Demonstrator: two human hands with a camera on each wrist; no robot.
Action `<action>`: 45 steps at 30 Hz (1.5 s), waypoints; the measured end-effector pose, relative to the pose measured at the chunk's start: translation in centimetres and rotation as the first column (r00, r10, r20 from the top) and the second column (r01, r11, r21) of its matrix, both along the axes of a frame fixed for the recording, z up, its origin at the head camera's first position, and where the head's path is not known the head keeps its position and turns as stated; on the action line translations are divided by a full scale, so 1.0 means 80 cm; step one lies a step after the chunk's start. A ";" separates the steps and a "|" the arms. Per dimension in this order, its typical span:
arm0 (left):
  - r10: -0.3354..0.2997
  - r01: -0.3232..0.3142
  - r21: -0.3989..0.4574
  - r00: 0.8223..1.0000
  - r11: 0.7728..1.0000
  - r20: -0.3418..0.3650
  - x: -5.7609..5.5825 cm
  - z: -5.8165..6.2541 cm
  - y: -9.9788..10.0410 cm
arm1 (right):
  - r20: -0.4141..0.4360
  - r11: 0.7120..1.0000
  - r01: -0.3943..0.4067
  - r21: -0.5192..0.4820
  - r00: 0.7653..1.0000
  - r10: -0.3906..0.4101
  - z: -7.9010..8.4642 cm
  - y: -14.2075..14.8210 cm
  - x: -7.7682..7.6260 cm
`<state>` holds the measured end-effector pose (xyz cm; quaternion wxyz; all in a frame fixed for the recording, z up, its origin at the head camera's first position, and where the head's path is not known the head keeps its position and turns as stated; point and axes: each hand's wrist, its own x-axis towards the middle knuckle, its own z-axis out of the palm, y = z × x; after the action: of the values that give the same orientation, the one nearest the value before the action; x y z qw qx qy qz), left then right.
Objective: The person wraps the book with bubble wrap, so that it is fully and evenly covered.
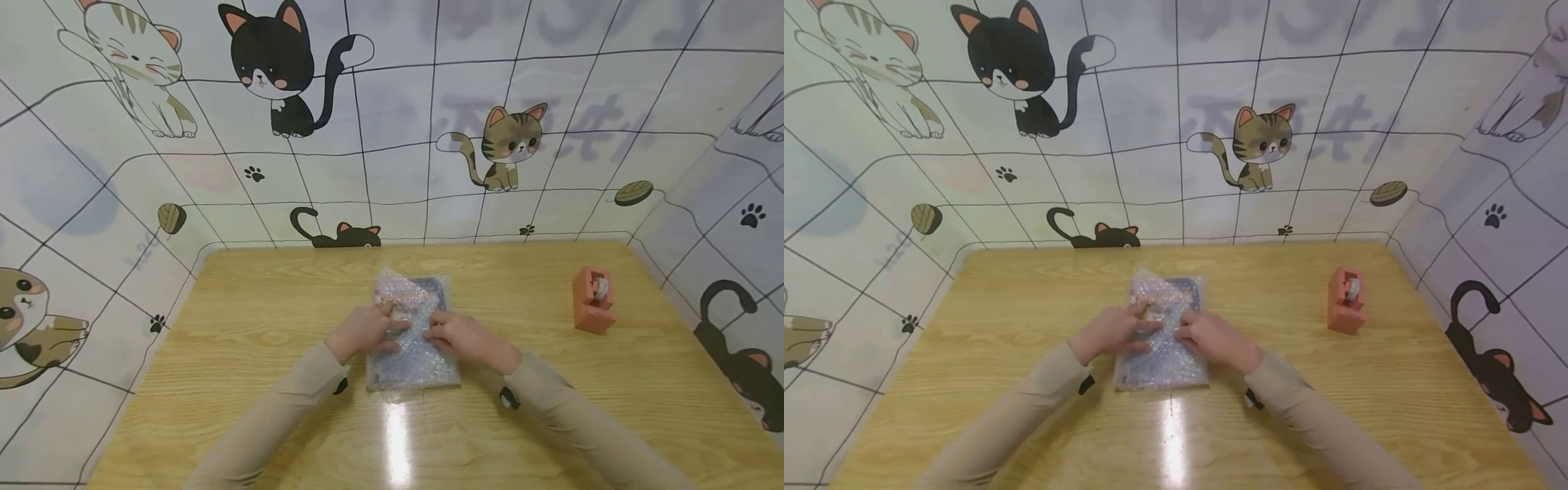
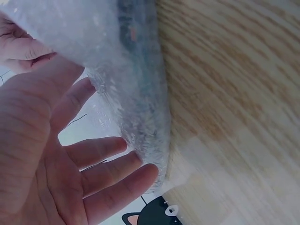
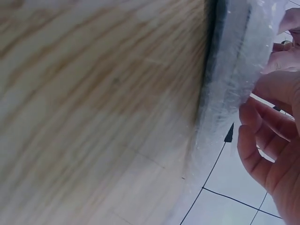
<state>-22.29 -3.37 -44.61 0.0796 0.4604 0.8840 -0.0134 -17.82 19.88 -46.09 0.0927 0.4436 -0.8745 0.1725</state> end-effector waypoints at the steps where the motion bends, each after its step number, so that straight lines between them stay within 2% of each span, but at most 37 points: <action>1: -0.002 0.002 0.004 1.000 1.000 0.002 0.000 0.000 -0.001 | 0.013 1.000 -0.003 -0.003 1.000 0.003 0.001 0.000 0.001; 4: -0.006 0.006 0.016 1.000 1.000 0.007 0.001 0.002 -0.002 | 0.090 1.000 -0.002 -0.008 0.996 0.003 0.004 0.002 0.002; 7: -0.005 0.004 0.024 1.000 1.000 0.013 0.001 0.003 -0.002 | 0.188 1.000 0.019 -0.018 0.982 -0.015 0.008 0.003 0.002; 9: 0.000 0.000 0.023 1.000 1.000 0.020 0.002 0.003 -0.002 | 0.223 0.999 0.037 -0.023 0.974 -0.031 0.010 0.002 0.002; 17: 0.003 -0.003 0.011 1.000 1.000 0.025 0.002 -0.001 -0.003 | 0.203 0.996 0.053 0.071 0.977 -0.066 0.006 -0.005 0.004; 25: 0.004 -0.005 0.040 1.000 0.999 0.030 0.002 -0.001 -0.002 | 0.246 0.998 0.058 0.010 0.968 -0.059 0.009 0.000 0.006; 33: 0.015 -0.016 0.017 0.999 1.000 0.029 0.002 -0.002 -0.003 | 0.264 0.997 0.049 0.060 0.963 -0.063 0.004 -0.004 0.003; 40: 0.011 -0.012 0.033 1.000 0.999 0.019 0.002 -0.002 -0.002 | 0.303 0.999 0.043 0.004 0.952 -0.042 0.012 0.000 0.004; 45: 0.016 -0.016 0.022 1.000 1.000 0.013 0.001 -0.001 -0.002 | 0.277 0.999 0.029 0.026 0.960 -0.035 0.012 0.000 0.003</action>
<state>-22.24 -3.52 -44.68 0.0804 0.4542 0.8873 0.0000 -17.61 19.87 -45.10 -0.0327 0.4018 -0.8879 0.2218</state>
